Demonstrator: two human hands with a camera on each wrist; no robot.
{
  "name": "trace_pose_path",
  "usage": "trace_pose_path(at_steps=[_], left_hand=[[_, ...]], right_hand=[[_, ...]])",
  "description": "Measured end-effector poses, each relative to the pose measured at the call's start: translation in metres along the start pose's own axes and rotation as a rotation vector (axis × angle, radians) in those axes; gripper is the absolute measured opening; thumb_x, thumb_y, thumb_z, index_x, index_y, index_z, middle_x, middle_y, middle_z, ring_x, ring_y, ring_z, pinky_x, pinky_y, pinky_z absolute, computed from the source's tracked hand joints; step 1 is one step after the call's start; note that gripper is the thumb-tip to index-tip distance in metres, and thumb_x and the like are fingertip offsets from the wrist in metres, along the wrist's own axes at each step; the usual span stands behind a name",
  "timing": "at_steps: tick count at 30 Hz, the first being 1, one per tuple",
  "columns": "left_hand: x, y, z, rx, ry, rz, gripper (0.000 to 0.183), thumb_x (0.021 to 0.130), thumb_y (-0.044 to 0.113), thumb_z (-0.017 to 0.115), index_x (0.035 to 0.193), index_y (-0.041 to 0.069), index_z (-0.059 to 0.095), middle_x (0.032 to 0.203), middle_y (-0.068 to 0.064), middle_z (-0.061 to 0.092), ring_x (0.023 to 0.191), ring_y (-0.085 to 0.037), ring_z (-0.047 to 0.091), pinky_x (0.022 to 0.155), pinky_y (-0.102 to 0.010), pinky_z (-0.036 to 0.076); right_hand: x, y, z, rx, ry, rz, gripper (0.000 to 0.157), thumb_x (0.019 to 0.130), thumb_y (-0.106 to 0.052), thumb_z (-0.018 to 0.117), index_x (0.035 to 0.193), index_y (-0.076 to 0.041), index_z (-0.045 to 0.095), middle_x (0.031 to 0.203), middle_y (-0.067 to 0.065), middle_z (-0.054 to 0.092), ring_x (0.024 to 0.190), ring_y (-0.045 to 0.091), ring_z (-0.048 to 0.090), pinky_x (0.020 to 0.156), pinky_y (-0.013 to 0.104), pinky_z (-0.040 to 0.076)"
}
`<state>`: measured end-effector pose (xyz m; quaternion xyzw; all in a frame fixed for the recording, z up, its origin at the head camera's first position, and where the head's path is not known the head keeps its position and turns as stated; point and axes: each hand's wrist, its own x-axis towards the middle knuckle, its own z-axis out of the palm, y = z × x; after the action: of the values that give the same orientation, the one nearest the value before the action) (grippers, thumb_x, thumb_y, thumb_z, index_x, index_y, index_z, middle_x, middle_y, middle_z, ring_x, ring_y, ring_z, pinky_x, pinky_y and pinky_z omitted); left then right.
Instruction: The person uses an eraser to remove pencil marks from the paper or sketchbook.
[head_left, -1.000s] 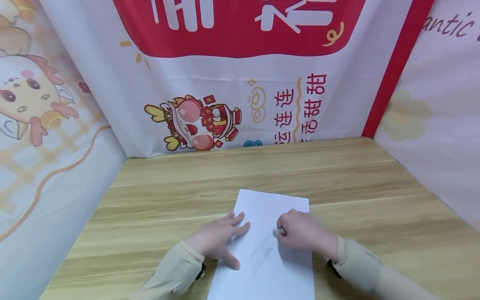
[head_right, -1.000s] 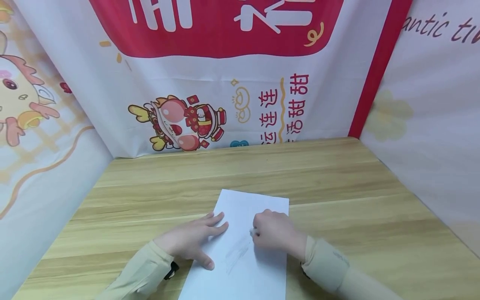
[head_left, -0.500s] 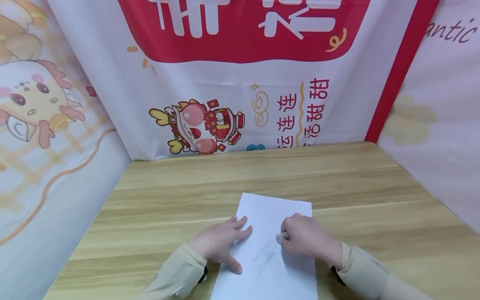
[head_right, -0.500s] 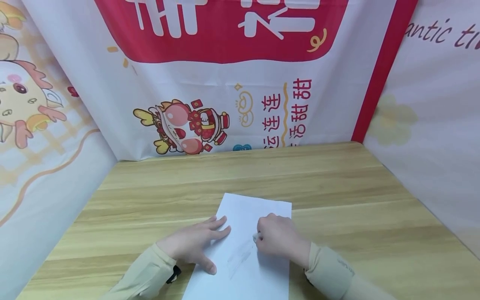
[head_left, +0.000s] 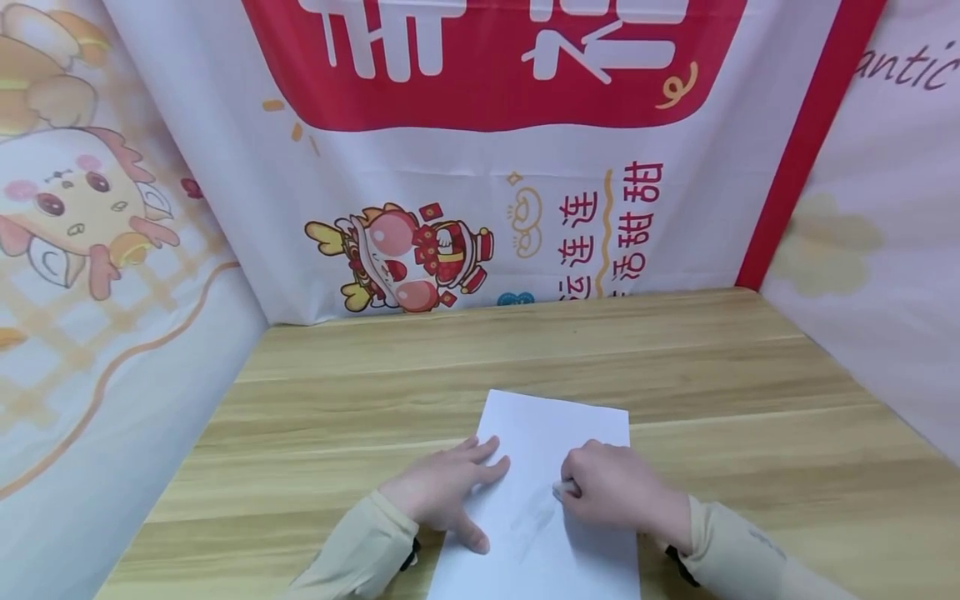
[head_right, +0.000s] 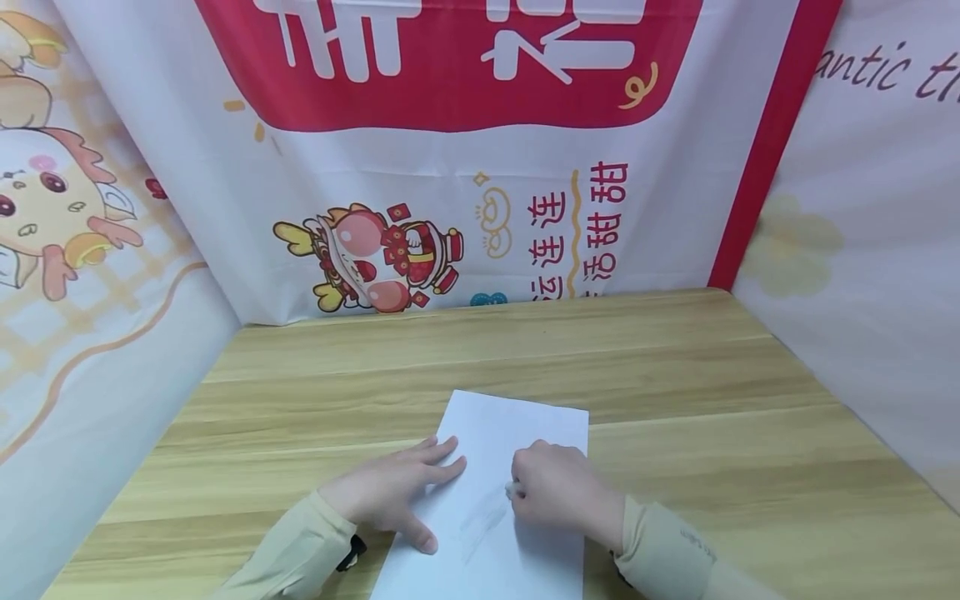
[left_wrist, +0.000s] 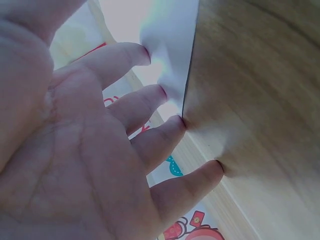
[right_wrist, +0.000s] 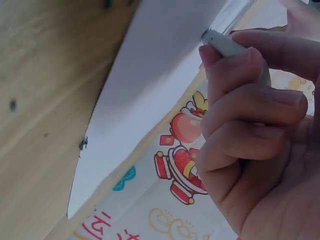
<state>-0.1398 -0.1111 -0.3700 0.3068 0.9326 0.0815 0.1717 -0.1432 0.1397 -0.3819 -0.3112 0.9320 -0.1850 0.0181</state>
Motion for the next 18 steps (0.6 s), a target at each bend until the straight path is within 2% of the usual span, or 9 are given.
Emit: trace_pose_path(at_steps=[4, 18], left_hand=[[-0.0017, -0.0005, -0.0001, 0.007, 0.003, 0.001, 0.1, 0.065, 0.051, 0.085, 0.15, 0.018, 0.044, 0.159, -0.009, 0.027, 0.144, -0.034, 0.024, 0.112, -0.044, 0.028], [-0.0013, -0.0006, -0.0011, 0.01, 0.006, 0.0, 0.099, 0.066, 0.048, 0.086, 0.15, 0.017, 0.044, 0.159, -0.01, 0.027, 0.144, -0.034, 0.023, 0.112, -0.046, 0.028]], right_hand=[[0.0018, -0.0004, 0.0016, -0.009, 0.028, 0.019, 0.039, 0.075, -0.007, 0.061, 0.052, -0.022, 0.034, 0.048, -0.016, 0.021, 0.043, 0.001, 0.025, 0.041, 0.021, 0.023], [0.0046, 0.0019, -0.0013, 0.028, -0.004, -0.004, 0.042, 0.076, -0.007, 0.063, 0.053, -0.022, 0.031, 0.049, -0.016, 0.018, 0.044, 0.001, 0.023, 0.042, 0.021, 0.02]])
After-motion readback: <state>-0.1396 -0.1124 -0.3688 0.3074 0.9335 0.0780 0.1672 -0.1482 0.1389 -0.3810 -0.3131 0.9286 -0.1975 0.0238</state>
